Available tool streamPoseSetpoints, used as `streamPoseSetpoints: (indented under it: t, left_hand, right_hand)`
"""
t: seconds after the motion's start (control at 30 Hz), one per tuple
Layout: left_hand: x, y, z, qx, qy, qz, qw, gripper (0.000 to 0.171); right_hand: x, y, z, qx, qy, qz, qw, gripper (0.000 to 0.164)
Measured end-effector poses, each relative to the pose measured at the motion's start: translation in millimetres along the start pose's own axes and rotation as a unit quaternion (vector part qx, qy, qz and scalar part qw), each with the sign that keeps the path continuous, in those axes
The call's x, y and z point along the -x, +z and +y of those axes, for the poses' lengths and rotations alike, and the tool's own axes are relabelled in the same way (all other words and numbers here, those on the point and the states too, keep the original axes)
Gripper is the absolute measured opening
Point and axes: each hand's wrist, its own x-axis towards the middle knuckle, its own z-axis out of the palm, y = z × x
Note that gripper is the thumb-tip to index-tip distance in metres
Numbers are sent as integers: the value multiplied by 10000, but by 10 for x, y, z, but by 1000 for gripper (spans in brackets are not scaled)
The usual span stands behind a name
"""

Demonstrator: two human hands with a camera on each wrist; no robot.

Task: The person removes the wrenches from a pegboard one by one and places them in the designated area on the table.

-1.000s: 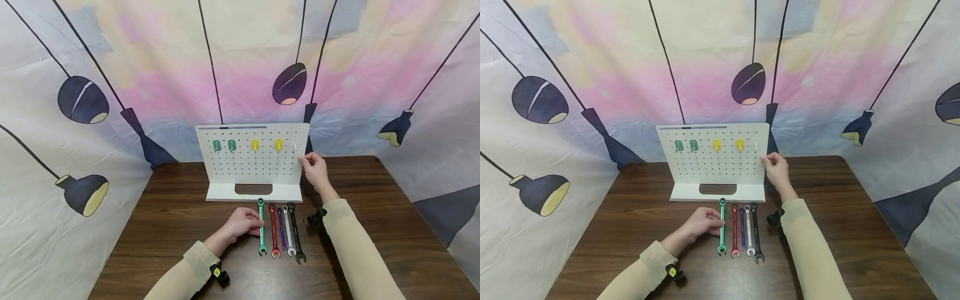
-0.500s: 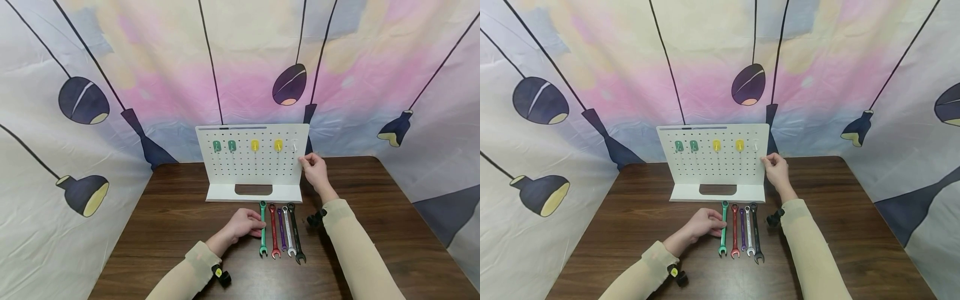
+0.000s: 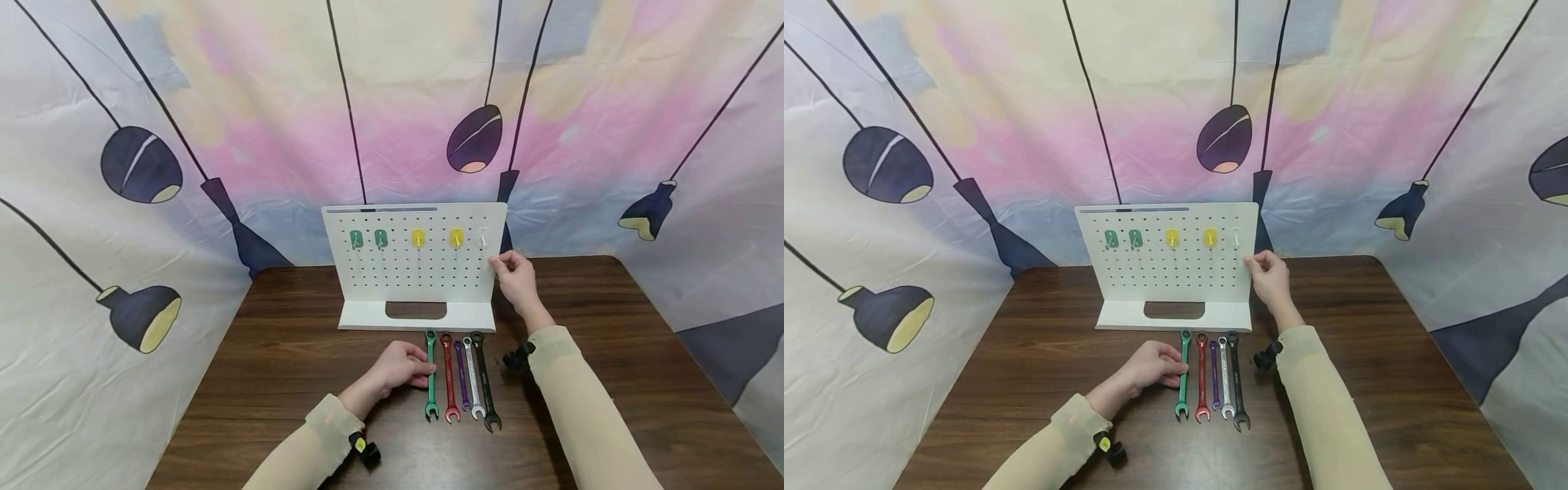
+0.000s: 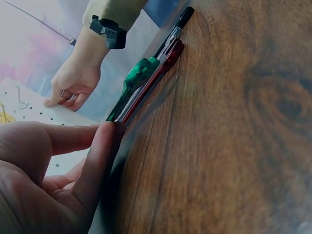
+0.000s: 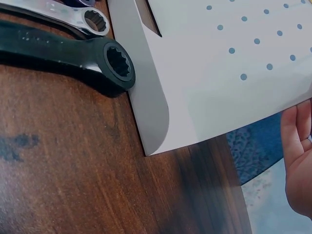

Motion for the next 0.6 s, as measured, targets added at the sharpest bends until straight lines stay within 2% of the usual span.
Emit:
streamPoseSetpoints:
  t: [0.2,0.6]
  left_hand:
    - [-16,3,3,-127,0,12,9999,19]
    - [-22,41,15,-510,83,189,9985,14]
  right_hand:
    - [7,-9,0,30,-39,-26,10000,31]
    - [8,-3,-5,-2,24,-6,10000,26]
